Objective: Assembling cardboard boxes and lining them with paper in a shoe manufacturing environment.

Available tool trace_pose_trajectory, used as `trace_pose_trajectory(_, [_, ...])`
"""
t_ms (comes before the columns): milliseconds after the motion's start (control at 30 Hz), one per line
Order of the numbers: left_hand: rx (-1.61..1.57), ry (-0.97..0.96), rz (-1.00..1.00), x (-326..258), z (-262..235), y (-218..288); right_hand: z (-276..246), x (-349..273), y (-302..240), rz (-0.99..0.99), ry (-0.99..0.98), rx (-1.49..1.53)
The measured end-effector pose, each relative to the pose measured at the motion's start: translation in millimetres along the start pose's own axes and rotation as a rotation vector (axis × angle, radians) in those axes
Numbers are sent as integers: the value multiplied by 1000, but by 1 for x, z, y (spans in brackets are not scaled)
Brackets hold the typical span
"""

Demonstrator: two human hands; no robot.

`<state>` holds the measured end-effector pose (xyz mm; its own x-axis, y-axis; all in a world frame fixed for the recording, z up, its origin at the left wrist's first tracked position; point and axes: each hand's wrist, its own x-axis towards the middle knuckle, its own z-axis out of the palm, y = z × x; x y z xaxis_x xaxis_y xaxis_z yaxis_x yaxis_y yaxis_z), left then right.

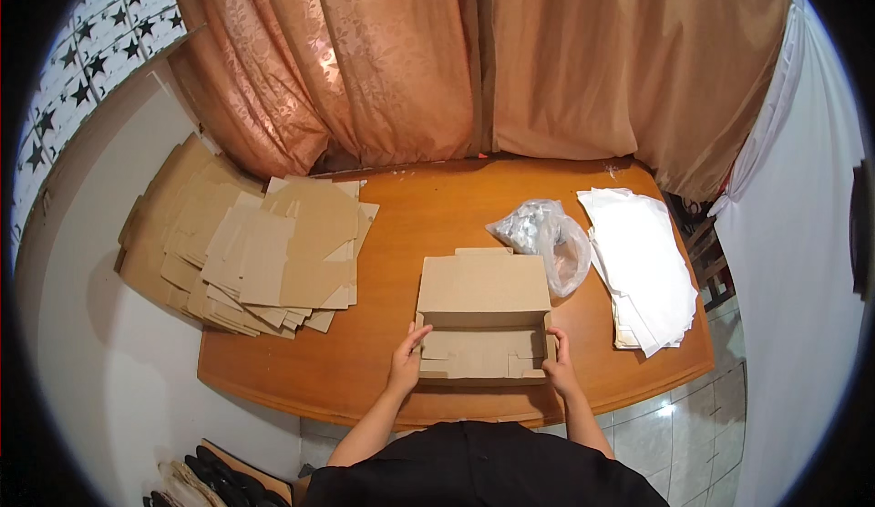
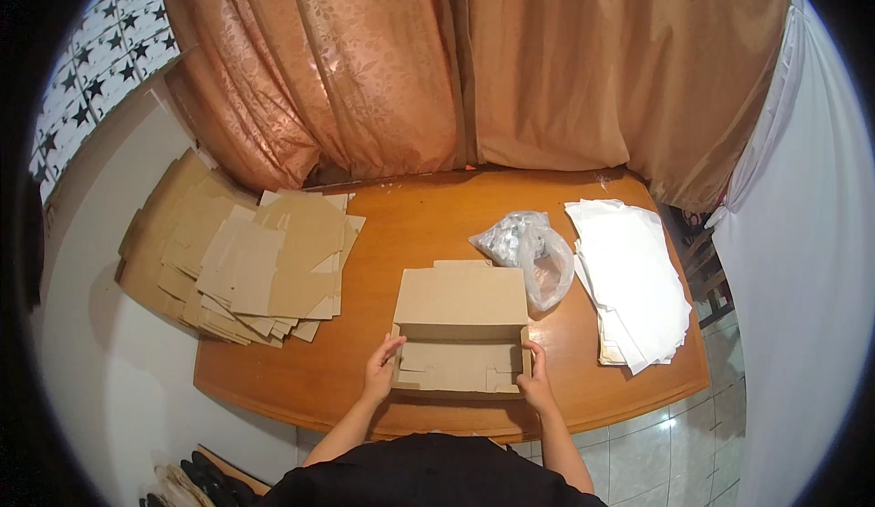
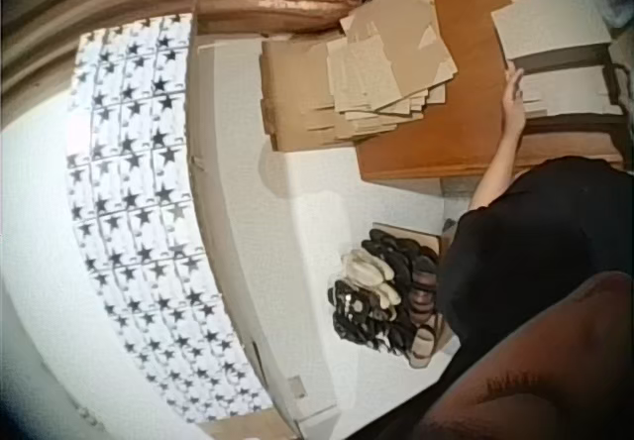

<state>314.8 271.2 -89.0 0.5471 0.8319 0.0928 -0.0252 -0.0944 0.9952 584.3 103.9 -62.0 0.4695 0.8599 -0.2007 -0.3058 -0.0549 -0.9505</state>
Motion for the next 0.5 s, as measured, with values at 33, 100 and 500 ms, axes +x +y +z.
trace_pose_trajectory(33, [41, 139, 10, 4, 17, 7, -6, 6, 8, -4, 16, 2])
trace_pose_trajectory(100, [222, 102, 117, 12, 22, 17, -18, 20, 30, -315, 79, -448])
trace_pose_trajectory(500, [962, -400, 375, 5, 11, 21, -77, 57, -16, -234, 430, -439])
